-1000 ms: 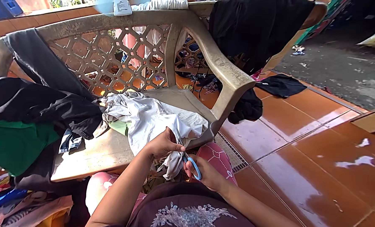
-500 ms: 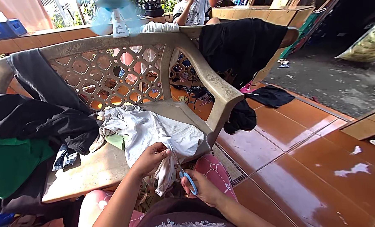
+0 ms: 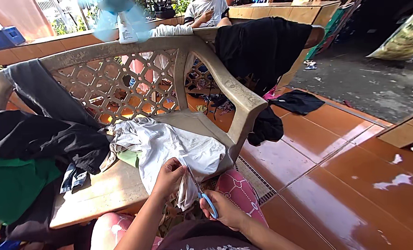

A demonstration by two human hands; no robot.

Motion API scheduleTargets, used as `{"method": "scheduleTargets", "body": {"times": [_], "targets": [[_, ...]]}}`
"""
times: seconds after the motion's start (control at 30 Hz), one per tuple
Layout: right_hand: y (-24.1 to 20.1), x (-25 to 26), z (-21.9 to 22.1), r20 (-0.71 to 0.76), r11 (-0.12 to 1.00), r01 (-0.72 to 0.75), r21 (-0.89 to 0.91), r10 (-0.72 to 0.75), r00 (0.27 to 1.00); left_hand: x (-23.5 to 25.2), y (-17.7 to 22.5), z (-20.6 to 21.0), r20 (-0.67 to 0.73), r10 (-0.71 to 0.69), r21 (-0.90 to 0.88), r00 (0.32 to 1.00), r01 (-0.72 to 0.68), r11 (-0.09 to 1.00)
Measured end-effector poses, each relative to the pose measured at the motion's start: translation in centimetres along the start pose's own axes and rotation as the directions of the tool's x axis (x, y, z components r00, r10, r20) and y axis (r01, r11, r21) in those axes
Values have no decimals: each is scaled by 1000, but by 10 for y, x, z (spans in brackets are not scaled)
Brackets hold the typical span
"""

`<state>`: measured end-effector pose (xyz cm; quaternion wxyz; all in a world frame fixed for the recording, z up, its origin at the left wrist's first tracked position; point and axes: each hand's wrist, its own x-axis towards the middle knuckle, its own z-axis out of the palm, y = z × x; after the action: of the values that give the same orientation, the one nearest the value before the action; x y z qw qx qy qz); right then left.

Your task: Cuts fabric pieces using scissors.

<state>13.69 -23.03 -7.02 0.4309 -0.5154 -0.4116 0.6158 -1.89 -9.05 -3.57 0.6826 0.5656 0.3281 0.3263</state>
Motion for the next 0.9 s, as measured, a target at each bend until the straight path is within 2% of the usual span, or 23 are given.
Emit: {"method": "scheduleTargets", "body": {"times": [0.47,0.7,0.9], "targets": [[3,-1,-2,24,1000,-6,17,5,1000,1,-4,6,-39,-14,-77,999,11,997],[-1,-2,-3,57,990,9,138,-17,998,0,2,2,157,-25,-34,987,30,999],[-2,0,-5,46,991,66,117,-72,996,-1,8,-3,228,-7,-18,974,11,1000]]}}
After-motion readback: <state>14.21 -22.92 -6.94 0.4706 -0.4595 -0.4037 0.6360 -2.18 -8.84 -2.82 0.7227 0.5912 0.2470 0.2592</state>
